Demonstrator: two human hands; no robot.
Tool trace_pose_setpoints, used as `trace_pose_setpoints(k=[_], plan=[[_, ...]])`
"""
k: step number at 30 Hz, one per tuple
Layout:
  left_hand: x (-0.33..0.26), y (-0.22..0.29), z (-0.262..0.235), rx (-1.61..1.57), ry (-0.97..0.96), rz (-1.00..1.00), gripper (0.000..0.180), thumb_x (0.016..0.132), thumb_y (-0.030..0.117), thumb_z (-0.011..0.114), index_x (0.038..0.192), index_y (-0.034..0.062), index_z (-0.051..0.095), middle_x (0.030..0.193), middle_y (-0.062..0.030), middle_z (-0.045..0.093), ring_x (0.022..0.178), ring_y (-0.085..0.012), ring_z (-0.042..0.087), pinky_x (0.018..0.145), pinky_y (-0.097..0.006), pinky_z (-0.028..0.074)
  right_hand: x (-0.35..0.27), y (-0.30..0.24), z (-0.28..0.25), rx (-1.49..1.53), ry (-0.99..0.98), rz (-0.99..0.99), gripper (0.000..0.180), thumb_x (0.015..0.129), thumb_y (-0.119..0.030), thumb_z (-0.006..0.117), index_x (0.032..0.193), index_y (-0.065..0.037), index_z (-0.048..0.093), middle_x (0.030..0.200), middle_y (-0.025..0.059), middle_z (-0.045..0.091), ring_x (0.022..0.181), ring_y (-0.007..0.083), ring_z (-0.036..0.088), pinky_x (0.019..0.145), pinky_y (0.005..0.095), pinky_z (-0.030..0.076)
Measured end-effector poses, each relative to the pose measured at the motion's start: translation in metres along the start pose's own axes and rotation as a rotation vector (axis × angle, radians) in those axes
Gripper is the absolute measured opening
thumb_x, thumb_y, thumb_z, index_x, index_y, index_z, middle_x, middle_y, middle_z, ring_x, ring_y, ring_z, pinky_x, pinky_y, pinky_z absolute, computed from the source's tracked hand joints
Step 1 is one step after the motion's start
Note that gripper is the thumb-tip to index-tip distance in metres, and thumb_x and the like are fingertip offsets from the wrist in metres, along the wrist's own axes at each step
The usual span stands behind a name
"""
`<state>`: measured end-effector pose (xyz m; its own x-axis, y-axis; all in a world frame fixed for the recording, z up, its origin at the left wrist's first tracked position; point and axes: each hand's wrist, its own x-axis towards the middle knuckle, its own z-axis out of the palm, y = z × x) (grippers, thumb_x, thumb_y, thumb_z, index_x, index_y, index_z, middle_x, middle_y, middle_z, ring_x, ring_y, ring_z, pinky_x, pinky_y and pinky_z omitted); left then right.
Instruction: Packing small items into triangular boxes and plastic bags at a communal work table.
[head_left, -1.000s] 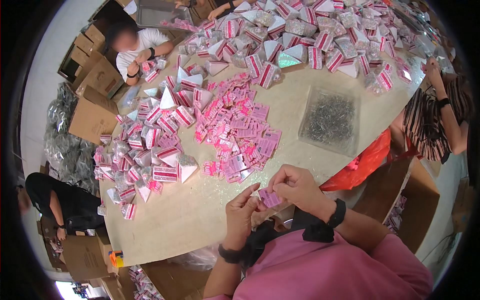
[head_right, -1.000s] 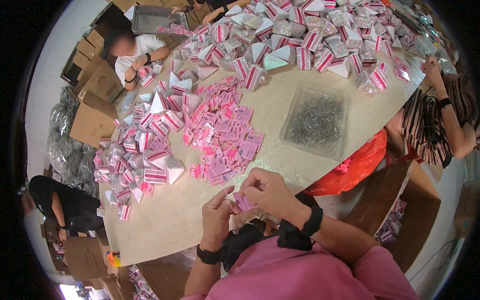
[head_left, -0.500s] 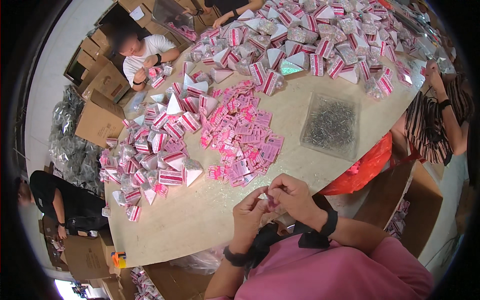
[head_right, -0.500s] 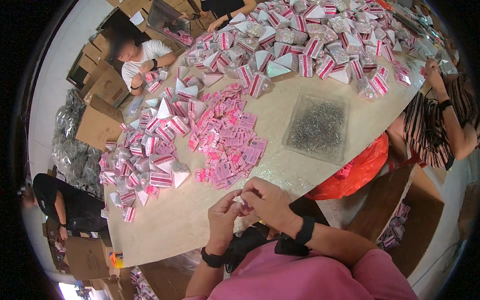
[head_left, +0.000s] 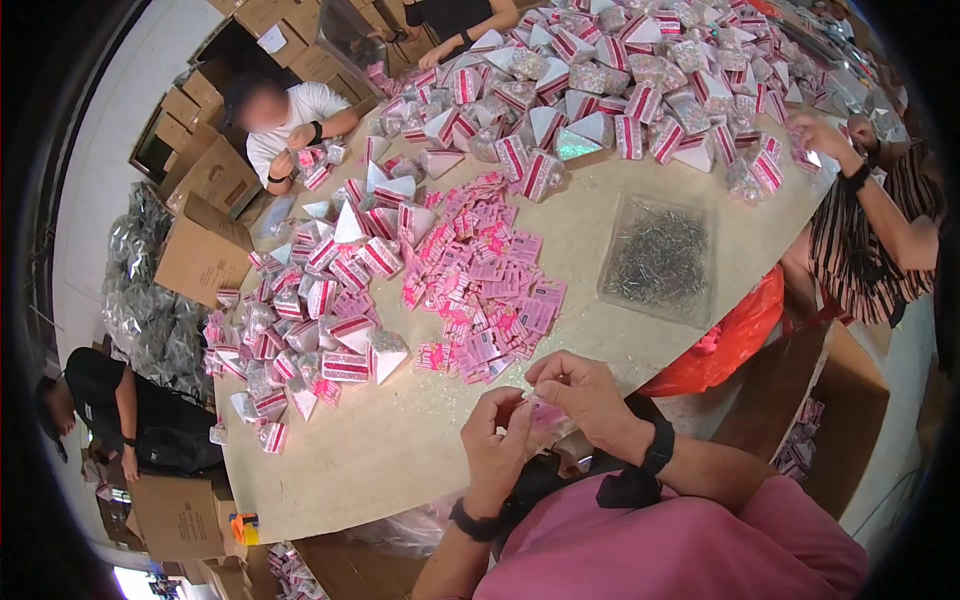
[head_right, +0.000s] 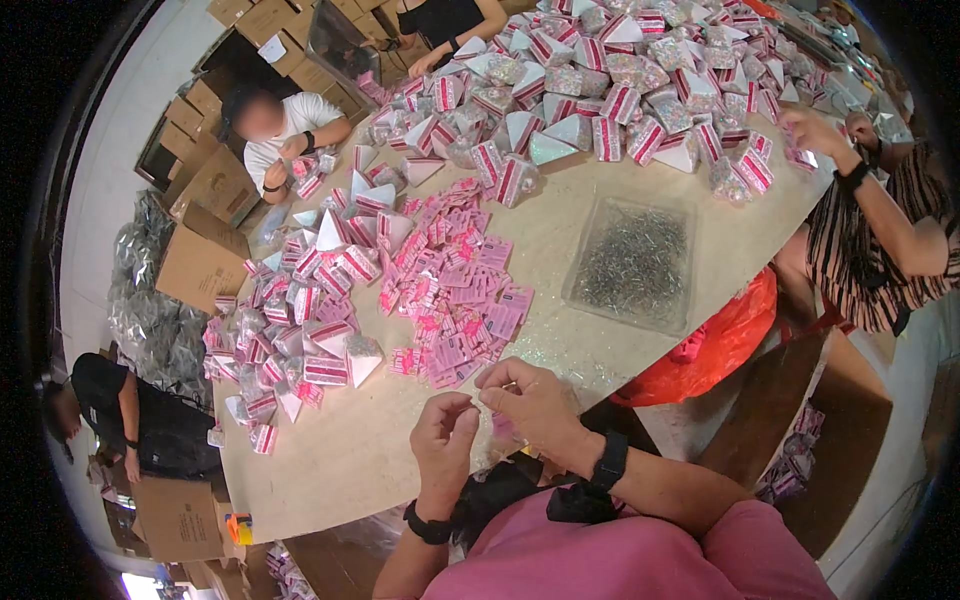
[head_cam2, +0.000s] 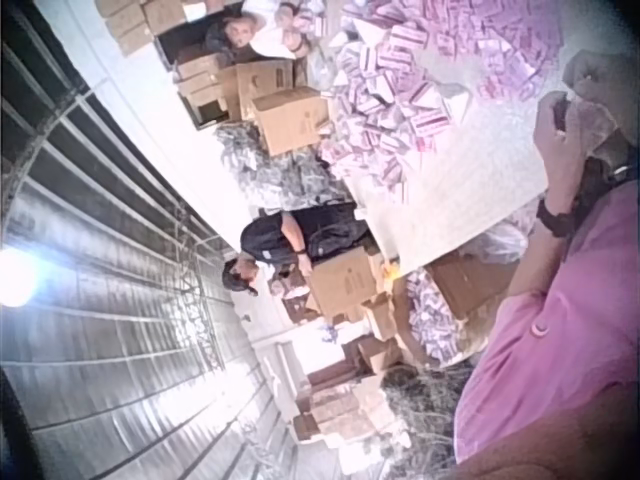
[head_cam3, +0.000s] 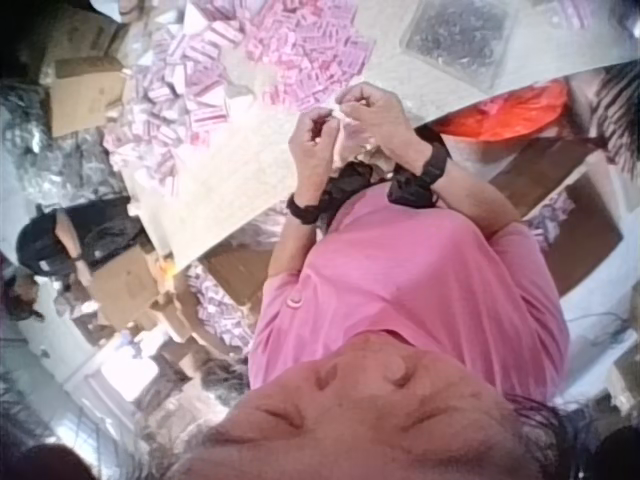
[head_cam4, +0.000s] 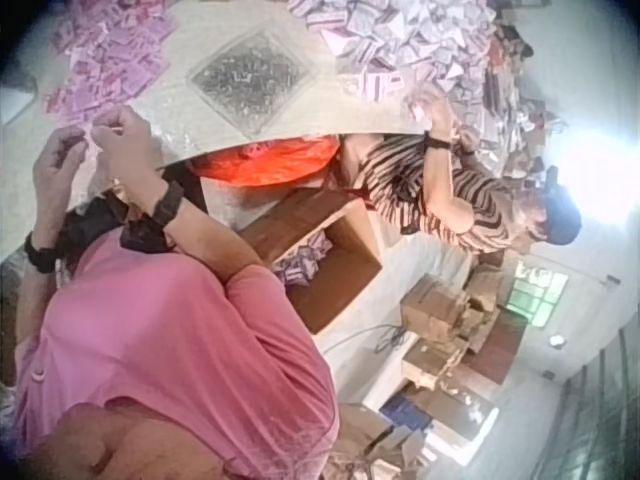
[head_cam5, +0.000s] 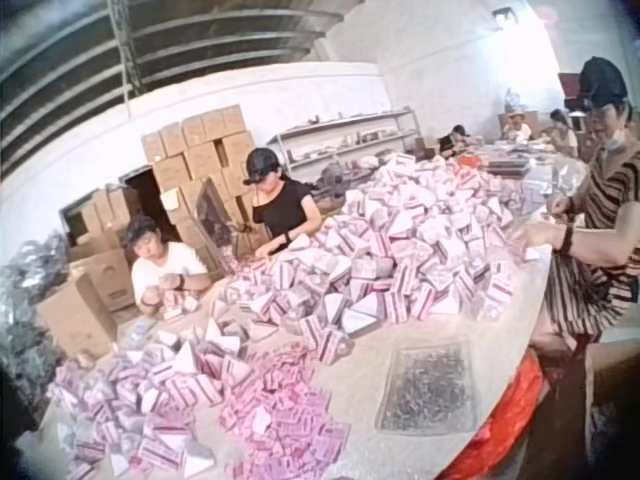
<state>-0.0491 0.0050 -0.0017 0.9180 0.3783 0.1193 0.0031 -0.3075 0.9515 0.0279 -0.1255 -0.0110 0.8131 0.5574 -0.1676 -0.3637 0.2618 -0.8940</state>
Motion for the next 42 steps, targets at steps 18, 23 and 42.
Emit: trace_pose_setpoints(k=[18,23,42], plan=[[-0.01,-0.03,-0.001,0.746,-0.294,0.512,0.041,0.078,0.017,0.07,0.111,0.0016,0.051,0.112,-0.0151,0.054,0.105,-0.0273,0.052,0.089,-0.04,0.042,0.008,0.002,-0.034,0.08,0.06,0.0,0.008,0.091,-0.011,0.054,0.09,-0.004,0.057,0.085,0.0049,0.064,0.076,0.0116,0.06,0.069,0.0252,0.047],[-0.027,-0.076,-0.002,0.933,-0.445,0.581,0.05,0.071,0.017,0.071,0.115,0.0027,0.051,0.12,-0.0119,0.052,0.113,-0.0306,0.048,0.091,-0.042,0.04,0.003,0.016,-0.048,0.097,0.055,0.041,0.008,0.091,-0.012,0.055,0.089,-0.004,0.056,0.083,0.0047,0.063,0.073,0.0109,0.059,0.067,0.0243,0.047],[-0.01,-0.011,-0.019,-0.34,-0.58,-0.371,0.025,0.097,0.021,0.052,0.086,-0.0001,0.06,0.074,0.003,0.054,0.07,-0.0039,0.047,0.065,-0.02,0.04,0.003,0.011,-0.044,-0.051,-0.217,0.087,0.006,0.086,-0.01,0.06,0.087,-0.004,0.06,0.093,0.0045,0.06,0.087,0.011,0.055,0.075,0.0246,0.045]])
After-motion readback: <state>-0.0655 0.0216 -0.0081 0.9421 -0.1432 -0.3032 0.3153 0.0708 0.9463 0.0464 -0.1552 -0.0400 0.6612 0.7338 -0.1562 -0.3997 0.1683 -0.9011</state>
